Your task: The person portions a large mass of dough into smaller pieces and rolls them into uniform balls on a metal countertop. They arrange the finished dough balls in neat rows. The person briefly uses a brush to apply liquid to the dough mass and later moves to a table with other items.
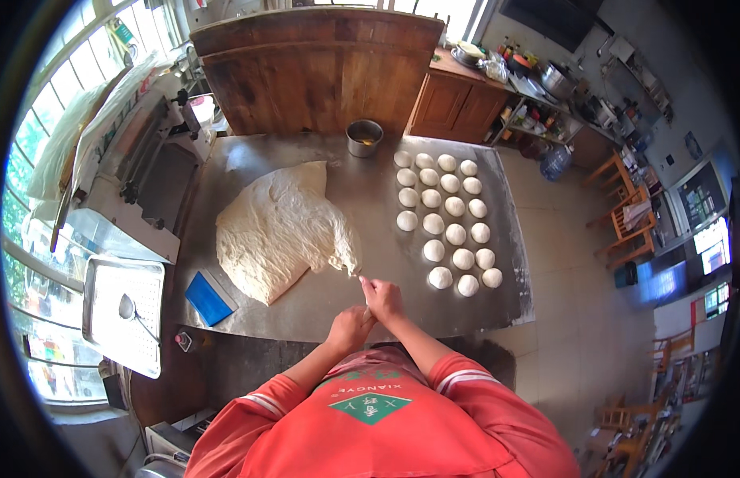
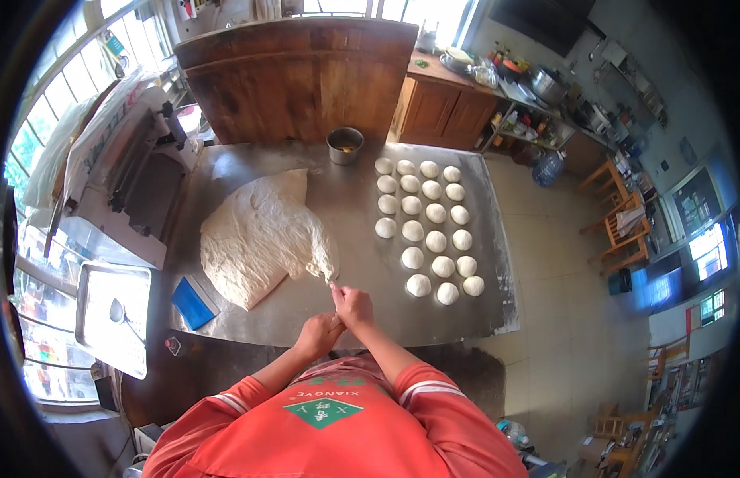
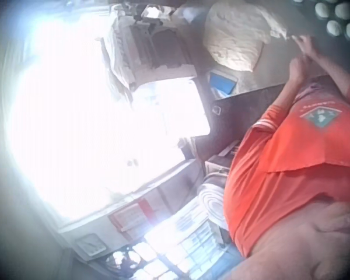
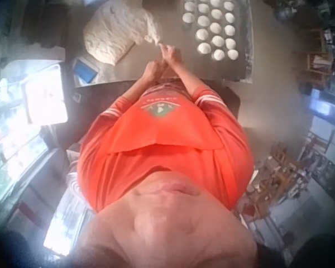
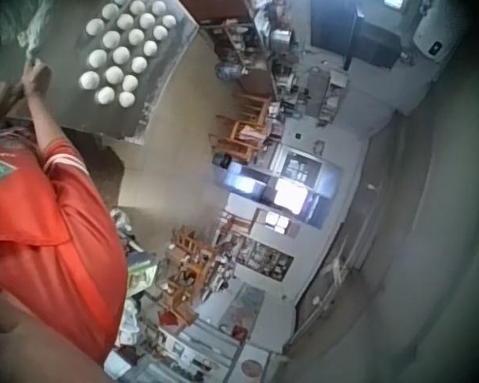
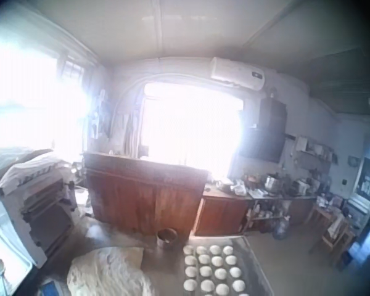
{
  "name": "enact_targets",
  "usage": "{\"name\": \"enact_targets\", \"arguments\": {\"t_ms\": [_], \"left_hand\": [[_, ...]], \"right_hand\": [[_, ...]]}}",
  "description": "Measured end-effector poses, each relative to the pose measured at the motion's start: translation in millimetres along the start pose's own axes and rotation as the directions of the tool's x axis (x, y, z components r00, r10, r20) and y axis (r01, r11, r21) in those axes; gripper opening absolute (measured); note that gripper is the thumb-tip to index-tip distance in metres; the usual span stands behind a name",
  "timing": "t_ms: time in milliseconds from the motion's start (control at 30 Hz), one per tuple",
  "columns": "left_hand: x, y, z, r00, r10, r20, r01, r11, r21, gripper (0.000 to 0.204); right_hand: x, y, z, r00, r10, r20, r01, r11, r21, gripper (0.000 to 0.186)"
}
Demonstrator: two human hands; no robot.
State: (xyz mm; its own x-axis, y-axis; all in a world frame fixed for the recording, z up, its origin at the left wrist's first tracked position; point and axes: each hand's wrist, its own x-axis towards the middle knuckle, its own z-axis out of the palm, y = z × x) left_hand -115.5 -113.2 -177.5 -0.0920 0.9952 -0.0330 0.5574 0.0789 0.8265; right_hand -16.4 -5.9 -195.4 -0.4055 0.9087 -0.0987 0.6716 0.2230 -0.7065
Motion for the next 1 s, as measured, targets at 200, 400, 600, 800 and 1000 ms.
{"name": "enact_targets", "arguments": {"t_ms": [200,400,600,800,1000], "left_hand": [[11,5,-15,0.936,-0.309,-0.167,0.266,0.934,-0.239,0.027],[47,-34,18,0.947,-0.299,-0.118,0.183,0.802,-0.569,0.041],[107,-42,58,0.954,-0.138,-0.267,0.160,0.985,0.061,0.083],[158,-98,65,0.635,-0.585,-0.505,0.738,0.653,0.171,0.090],[220,-109,60,0.588,-0.610,-0.531,0.785,0.589,0.192,0.069]], "right_hand": [[27,95,45,0.918,-0.395,-0.041,0.377,0.899,-0.221,0.043],[26,96,30,0.829,0.175,0.531,-0.477,0.718,0.508,0.046],[63,107,-32,0.748,0.361,0.557,-0.663,0.439,0.607,0.040],[138,139,-67,0.857,-0.516,-0.012,0.488,0.818,-0.305,0.041],[163,132,-43,0.887,-0.461,0.012,0.459,0.878,-0.135,0.054]]}}
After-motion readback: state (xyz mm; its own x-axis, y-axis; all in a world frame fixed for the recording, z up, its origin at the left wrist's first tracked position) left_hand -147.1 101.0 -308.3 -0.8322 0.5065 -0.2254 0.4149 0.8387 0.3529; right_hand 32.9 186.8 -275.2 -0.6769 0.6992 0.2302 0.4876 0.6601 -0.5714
